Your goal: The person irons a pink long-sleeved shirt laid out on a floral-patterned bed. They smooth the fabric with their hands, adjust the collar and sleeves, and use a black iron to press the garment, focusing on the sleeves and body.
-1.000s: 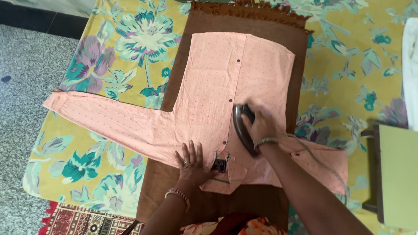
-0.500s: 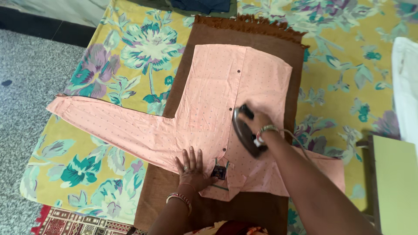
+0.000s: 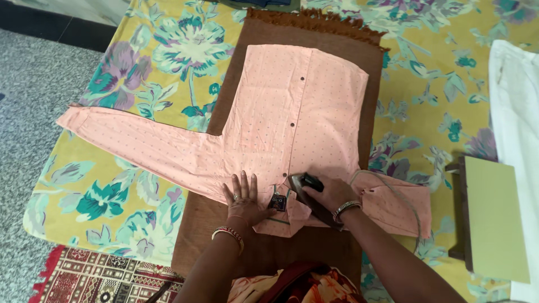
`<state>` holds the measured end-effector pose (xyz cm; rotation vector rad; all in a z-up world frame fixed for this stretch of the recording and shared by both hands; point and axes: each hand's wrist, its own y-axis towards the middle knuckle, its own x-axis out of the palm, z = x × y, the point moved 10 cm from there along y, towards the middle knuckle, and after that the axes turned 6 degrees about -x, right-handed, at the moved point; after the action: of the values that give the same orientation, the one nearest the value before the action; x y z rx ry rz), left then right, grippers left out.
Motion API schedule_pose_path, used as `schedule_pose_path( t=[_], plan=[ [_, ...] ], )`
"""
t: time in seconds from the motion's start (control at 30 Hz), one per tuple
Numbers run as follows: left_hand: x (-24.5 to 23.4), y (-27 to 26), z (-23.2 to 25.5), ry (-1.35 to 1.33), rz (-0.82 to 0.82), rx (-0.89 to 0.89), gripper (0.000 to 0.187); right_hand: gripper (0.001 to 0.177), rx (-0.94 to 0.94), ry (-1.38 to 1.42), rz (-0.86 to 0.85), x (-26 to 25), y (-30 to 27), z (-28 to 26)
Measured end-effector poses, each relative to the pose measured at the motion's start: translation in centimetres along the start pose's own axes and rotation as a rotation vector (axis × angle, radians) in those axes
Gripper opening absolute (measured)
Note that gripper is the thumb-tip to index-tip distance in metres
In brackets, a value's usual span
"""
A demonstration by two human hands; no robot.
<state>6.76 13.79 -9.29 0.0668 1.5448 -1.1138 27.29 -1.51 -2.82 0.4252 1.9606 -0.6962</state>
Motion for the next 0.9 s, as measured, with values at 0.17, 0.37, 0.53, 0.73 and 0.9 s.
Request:
schedule_pose_path(
  t=[0.17,0.37,0.53,0.73,0.9],
  plan=[
    [0.4,0.4,-0.1,-0.008,-0.056,0.003,0.137,0.069,0.084,0.014,0.053,-2.6,5.4,1.0],
    [-0.3,0.2,0.1,-0.003,-0.164,-0.019,0.136,0.067,0.173,-0.072,0.218,-7.2,14.0,2.9],
    [-0.2,0.4,0.1,0.015,-0.213,-0.034,0.137,0.062,0.198,0.068,0.187,-7.4,17.6,4.4],
    [-0.5,0.2,0.0,-0.009,-0.188,-0.018,0.138,0.080,0.081,0.068,0.050,-4.7,17.8,4.9],
    [-0.1,0.3,0.1,-0.005,-0.128,0.002,0.138,0.074,0.065,0.079,-0.118,-0.3,9.2,2.9]
  ],
)
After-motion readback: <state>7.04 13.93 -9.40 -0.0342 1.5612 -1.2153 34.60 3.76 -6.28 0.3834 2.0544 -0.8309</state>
